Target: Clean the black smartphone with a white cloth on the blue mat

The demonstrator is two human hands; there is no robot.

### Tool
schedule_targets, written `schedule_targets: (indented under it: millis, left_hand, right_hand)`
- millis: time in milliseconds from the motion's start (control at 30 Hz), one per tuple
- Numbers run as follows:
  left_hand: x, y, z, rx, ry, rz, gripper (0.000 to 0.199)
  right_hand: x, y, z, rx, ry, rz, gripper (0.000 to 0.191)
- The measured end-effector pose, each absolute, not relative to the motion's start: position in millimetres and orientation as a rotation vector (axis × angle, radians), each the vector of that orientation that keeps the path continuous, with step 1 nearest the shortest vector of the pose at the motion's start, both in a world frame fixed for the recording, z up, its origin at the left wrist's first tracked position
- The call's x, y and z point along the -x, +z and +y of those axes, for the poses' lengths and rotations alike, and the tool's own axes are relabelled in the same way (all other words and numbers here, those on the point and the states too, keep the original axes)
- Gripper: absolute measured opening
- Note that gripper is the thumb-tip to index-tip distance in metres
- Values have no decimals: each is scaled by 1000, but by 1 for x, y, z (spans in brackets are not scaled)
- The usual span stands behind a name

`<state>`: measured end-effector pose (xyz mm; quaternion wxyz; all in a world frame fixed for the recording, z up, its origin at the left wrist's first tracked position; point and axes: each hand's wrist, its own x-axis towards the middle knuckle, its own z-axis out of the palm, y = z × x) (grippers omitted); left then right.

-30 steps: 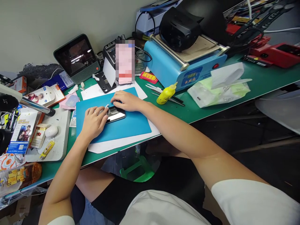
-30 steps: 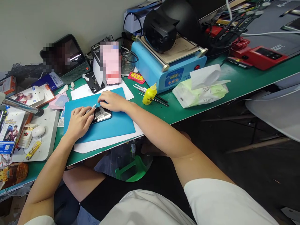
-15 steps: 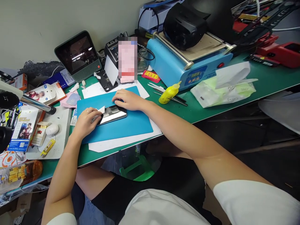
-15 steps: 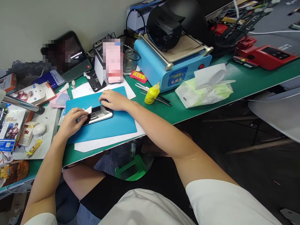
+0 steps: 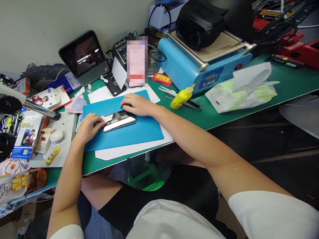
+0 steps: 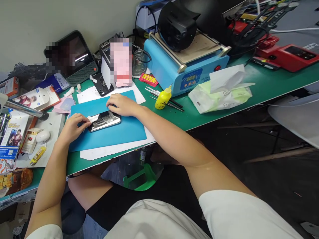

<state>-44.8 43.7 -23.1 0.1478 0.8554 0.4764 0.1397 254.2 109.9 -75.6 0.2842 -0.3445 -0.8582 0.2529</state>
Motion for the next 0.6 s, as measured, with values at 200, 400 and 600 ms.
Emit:
schedule_targets:
  millis: [200,400,600]
  left_hand:
    - [40,-32,44,-2464,447,1217,25]
    - [45,-29,46,-2389,427,1326,33]
    - [51,-31,41,-2282,448,1251,35]
  right_hand:
    - [-254,-77,111,889,668,-2272,28]
    - [-255,-79,111,888,676,-2265,29]
    - [-256,-78,110,911,681,-2263,29]
